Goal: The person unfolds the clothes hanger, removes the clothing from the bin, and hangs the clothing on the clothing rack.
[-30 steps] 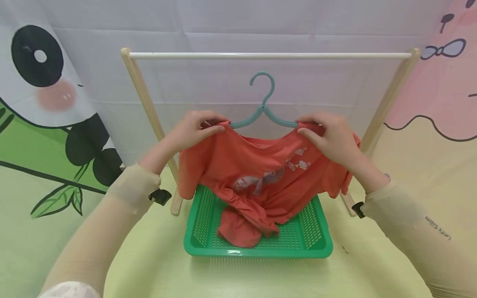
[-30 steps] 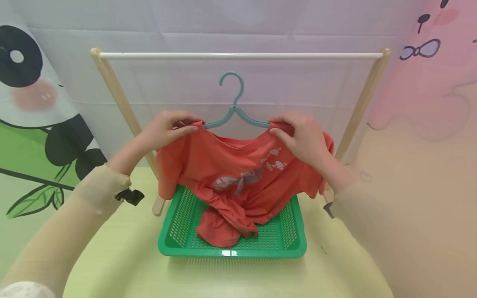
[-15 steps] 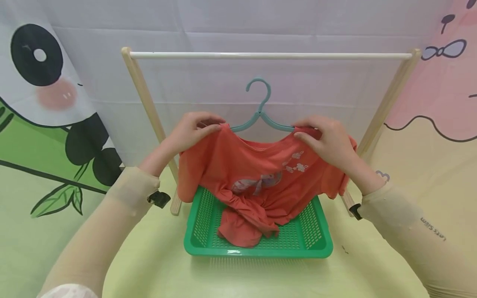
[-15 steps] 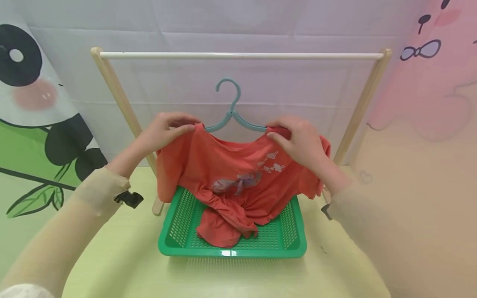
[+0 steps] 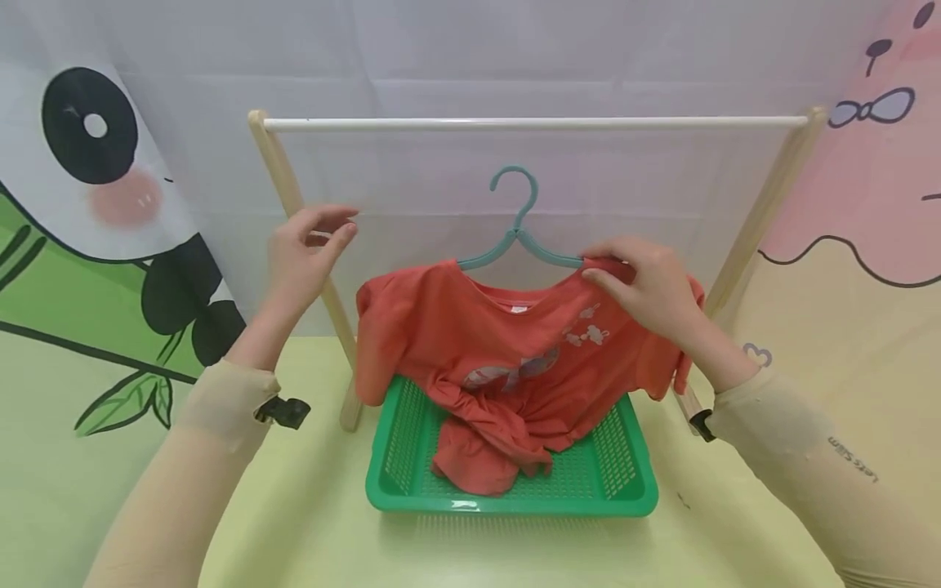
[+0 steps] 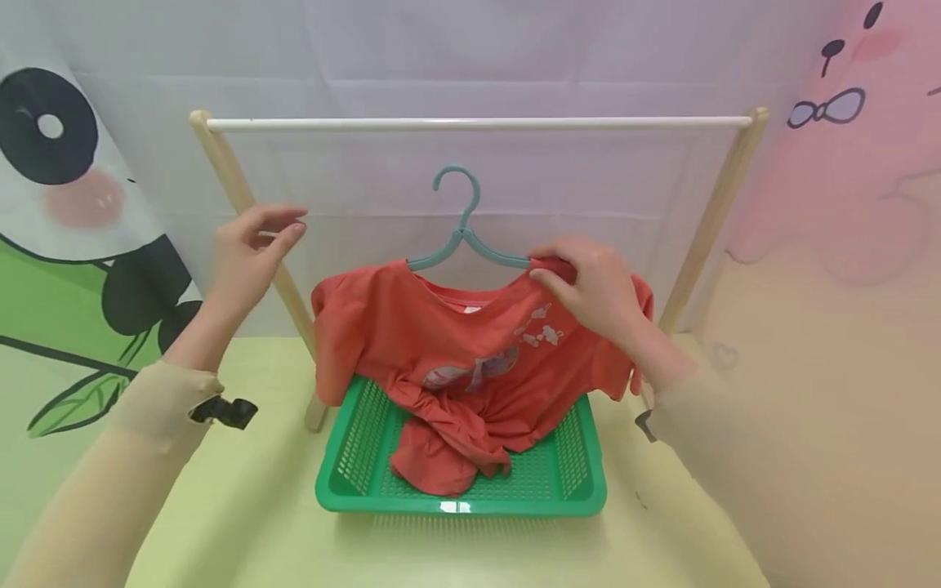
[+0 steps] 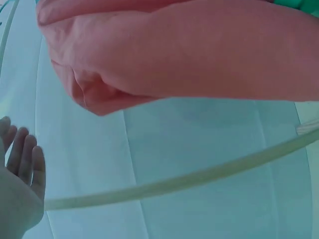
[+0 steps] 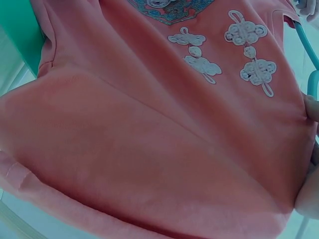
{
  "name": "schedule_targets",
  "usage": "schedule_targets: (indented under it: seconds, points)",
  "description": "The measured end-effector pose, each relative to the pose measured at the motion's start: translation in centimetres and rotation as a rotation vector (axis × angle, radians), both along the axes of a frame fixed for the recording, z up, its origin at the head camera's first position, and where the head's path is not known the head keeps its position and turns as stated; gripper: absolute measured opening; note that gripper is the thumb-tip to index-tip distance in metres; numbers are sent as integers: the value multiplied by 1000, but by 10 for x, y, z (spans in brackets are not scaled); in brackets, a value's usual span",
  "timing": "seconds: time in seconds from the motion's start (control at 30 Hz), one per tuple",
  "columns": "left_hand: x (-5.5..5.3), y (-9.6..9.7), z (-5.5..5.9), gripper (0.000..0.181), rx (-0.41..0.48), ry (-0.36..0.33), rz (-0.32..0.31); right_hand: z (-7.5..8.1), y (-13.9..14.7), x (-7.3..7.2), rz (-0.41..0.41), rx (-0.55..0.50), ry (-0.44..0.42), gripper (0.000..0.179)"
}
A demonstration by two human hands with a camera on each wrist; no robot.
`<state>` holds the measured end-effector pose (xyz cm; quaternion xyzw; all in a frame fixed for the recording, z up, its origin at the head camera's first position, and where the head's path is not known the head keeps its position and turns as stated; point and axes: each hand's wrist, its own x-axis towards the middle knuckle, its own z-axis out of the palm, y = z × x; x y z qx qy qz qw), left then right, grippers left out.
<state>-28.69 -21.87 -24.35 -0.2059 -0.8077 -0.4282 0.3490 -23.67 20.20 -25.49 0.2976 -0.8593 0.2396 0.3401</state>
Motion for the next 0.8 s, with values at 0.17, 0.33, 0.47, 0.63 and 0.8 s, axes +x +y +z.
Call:
schedule_targets:
  seconds: [0.17, 0.33, 0.47, 0.63, 0.8]
  points:
    - [2, -18, -8, 29, 150, 65, 125, 0, 0, -1, 0, 3, -8, 26]
    - [-3, -35, -20, 44, 249, 46, 157, 3, -2, -3, 6, 4, -15, 25]
    - [-10, -50, -32, 56, 322, -36, 142, 4, -4, -3, 11, 6, -23, 25]
    - [-21, -62, -49, 65, 335, -151, 60, 4, -4, -1, 21, 10, -12, 26]
    - [-22, -60, -55, 68, 261, -172, -8, 2, -2, 0, 20, 10, -2, 26]
